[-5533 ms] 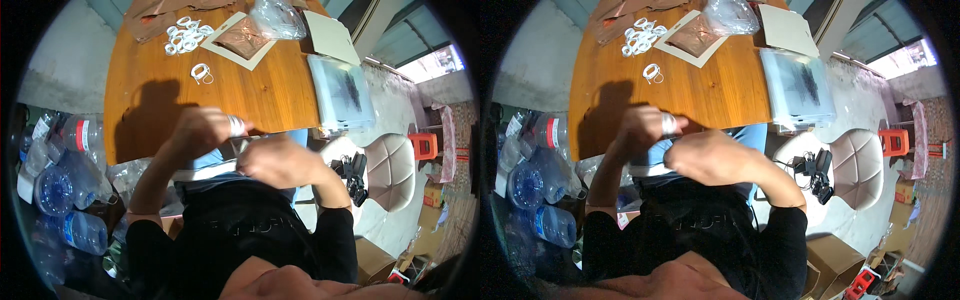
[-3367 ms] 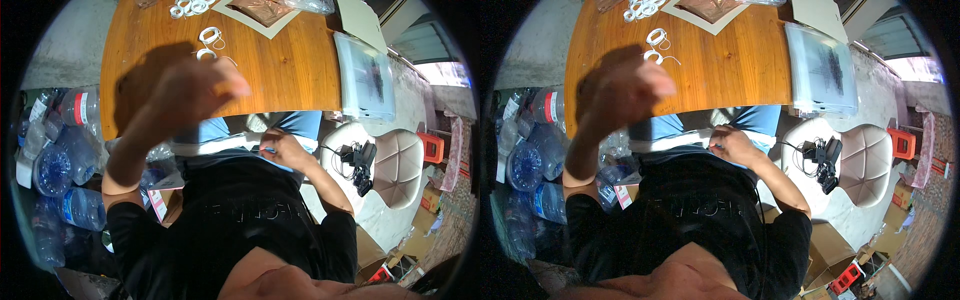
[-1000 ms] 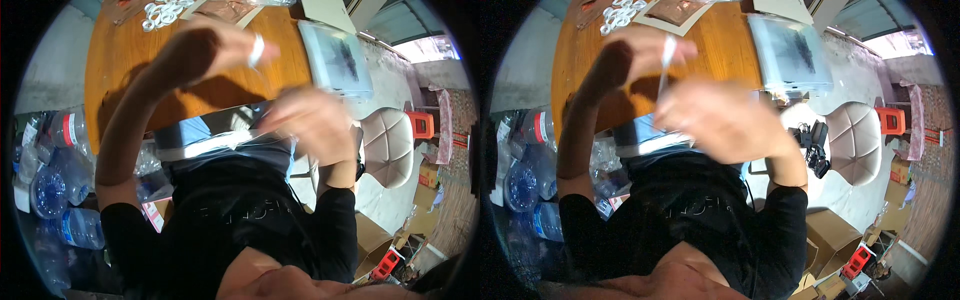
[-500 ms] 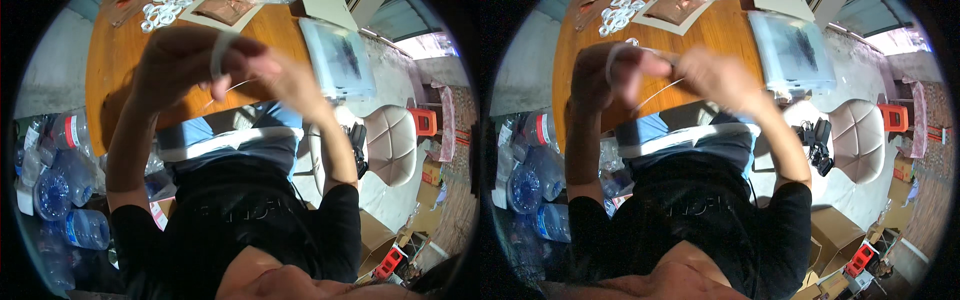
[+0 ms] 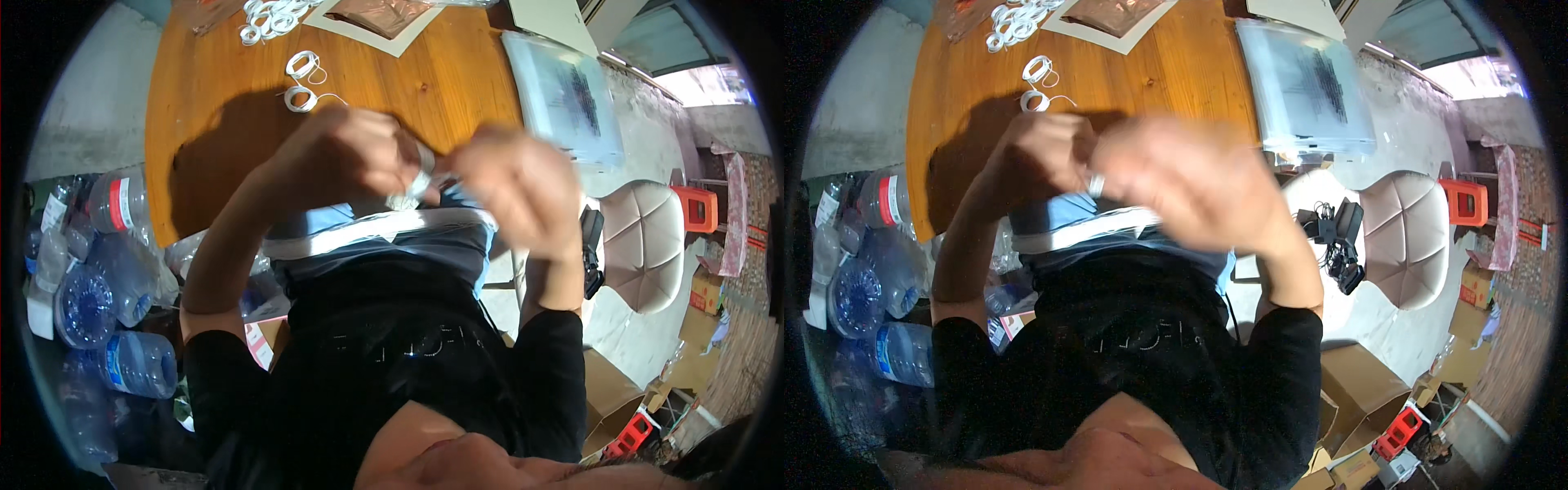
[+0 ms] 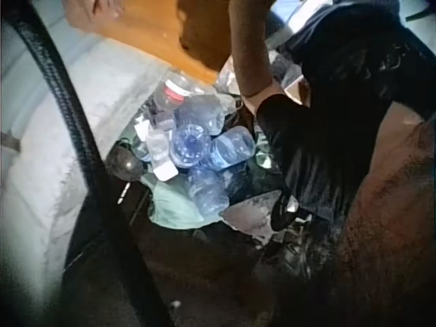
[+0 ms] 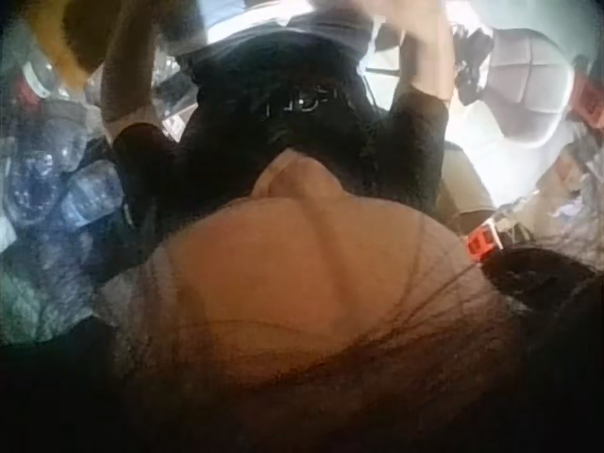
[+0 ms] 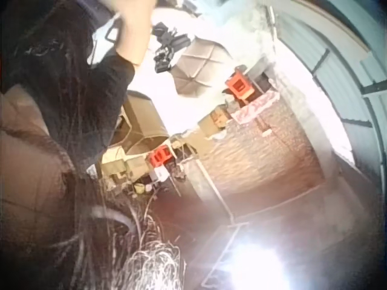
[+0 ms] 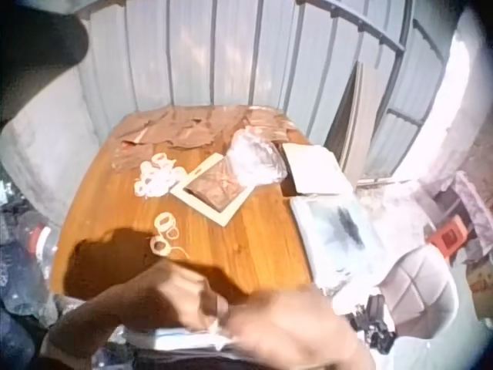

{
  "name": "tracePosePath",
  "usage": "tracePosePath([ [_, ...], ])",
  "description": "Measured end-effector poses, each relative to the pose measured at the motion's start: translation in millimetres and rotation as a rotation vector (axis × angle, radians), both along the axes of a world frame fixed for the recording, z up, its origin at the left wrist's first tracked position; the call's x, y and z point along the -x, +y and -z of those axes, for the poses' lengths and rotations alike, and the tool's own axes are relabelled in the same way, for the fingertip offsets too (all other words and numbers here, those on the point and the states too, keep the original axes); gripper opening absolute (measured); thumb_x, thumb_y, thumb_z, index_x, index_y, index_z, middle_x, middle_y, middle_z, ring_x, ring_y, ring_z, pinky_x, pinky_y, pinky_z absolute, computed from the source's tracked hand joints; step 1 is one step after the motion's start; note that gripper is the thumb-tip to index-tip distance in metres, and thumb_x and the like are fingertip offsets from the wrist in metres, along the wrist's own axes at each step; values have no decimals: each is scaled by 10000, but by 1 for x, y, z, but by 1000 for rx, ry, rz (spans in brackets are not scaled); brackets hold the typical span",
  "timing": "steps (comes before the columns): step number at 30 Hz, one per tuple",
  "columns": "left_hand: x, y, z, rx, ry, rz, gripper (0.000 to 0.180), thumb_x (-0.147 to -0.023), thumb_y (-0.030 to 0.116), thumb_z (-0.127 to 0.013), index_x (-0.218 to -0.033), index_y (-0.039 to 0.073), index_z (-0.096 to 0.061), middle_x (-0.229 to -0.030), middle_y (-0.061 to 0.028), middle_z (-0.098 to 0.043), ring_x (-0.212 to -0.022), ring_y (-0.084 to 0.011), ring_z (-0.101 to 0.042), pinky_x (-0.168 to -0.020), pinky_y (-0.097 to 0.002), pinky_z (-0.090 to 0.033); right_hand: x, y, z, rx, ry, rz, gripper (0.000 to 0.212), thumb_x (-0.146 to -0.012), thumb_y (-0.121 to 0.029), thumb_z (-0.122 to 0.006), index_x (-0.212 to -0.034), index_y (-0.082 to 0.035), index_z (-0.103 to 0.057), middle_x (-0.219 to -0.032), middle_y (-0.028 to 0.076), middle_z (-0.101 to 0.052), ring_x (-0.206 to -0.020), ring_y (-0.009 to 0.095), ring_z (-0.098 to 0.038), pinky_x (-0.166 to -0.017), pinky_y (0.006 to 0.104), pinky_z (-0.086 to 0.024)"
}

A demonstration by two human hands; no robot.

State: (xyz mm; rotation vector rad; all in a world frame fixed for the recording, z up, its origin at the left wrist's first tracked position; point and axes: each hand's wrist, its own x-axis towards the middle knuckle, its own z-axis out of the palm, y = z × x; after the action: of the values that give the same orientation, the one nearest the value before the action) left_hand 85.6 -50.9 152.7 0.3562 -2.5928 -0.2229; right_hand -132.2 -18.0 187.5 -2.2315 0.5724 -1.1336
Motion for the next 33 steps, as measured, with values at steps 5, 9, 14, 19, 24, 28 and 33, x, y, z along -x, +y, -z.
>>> tracePosePath([
  [5,4,7,-3,-522,624,-82,192,-766,194,-685,-938,111,-700,-822,-57,-681,-681,-139,-663,-607,-227,-521,-17,-13,37,33,115,38,101,-831,-106,-594,-919,-58,-608,-761,98,-603,-678,276,-603,-617,328,-484],
  [9,12,7,1,-149,356,-318,159,-823,158,-627,-960,88,-667,-788,-77,-656,-722,-161,-659,-599,-241,-524,-12,0,17,62,126,94,65,-844,-109,-598,-841,-44,-603,-726,90,-609,-613,240,-599,-552,316,-469],
  [14,7,13,-3,-620,315,-380,119,-858,64,-522,-923,5,-603,-743,-105,-609,-652,-178,-630,-589,-282,-498,-12,-14,26,-19,50,100,74,-821,-71,-638,-840,-11,-600,-696,81,-589,-573,166,-549,-520,249,-422],
  [19,2,5,-12,-1203,34,-110,232,-906,116,-406,-943,-22,-588,-762,-77,-592,-644,-133,-565,-635,-281,-464,-7,-23,48,-348,38,147,98,-848,-89,-634,-894,-8,-602,-719,-11,-564,-636,47,-496,-545,213,-401],
  [24,-13,-20,14,-1327,38,-40,278,-915,126,-368,-1043,4,-583,-802,-45,-589,-711,-101,-559,-673,-267,-448,-18,-34,88,-660,-55,86,186,-878,-116,-600,-1028,-11,-569,-770,-15,-575,-672,54,-519,-600,213,-435],
  [28,-14,-31,36,-747,12,-182,191,-865,98,-463,-977,-13,-570,-764,-128,-569,-711,-257,-571,-683,-330,-466,-16,-30,89,-554,217,301,244,-869,-131,-613,-1077,-14,-565,-757,35,-583,-676,78,-551,-629,224,-460],
  [33,-9,-38,37,-296,-151,-324,140,-824,82,-502,-882,-27,-571,-805,-189,-575,-767,-343,-574,-717,-394,-469,6,-5,88,-445,225,307,187,-847,-115,-630,-1004,-15,-610,-747,58,-595,-651,114,-553,-600,251,-453],
])
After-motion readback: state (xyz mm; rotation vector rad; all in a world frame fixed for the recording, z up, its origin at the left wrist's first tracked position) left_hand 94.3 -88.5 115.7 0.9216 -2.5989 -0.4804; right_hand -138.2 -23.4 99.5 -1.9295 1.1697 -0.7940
